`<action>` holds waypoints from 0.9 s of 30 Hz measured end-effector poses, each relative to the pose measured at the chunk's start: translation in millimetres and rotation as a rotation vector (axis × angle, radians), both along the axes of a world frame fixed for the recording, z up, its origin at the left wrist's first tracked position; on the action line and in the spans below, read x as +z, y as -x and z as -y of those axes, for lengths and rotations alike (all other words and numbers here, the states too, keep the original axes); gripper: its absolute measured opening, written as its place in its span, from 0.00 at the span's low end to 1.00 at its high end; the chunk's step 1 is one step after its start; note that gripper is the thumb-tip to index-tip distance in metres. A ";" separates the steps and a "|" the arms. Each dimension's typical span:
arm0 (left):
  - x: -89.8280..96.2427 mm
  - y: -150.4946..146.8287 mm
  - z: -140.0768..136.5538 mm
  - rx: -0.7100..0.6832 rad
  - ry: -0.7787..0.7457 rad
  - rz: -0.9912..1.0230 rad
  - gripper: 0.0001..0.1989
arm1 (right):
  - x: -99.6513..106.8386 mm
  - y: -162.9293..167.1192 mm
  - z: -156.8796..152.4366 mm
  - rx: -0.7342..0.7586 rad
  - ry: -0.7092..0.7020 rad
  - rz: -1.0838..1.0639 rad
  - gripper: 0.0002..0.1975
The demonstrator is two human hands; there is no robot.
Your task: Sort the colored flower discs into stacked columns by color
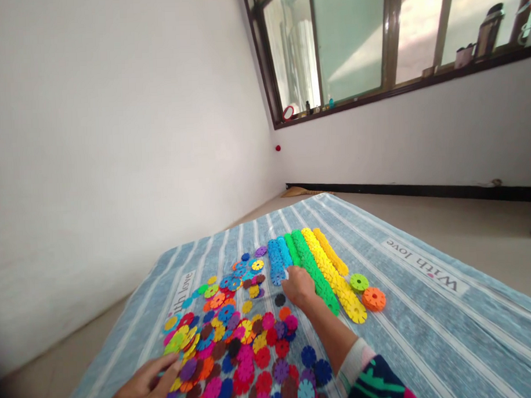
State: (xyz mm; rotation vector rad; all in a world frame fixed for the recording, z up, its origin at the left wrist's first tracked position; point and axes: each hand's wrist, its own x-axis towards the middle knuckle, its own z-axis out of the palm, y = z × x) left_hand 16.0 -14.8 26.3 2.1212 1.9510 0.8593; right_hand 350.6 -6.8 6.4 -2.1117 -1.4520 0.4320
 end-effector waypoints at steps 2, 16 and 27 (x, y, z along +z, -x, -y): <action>13.4 -51.1 -8.0 -0.142 0.089 0.077 0.14 | -0.9 1.1 -0.6 0.004 0.002 -0.017 0.13; -2.8 -214.4 -74.5 -0.348 0.287 0.004 0.14 | -2.3 4.9 -7.0 0.009 0.028 -0.037 0.16; -11.6 -227.7 -77.6 -0.328 0.186 -0.053 0.07 | 3.7 11.6 -6.8 -0.023 0.060 0.057 0.11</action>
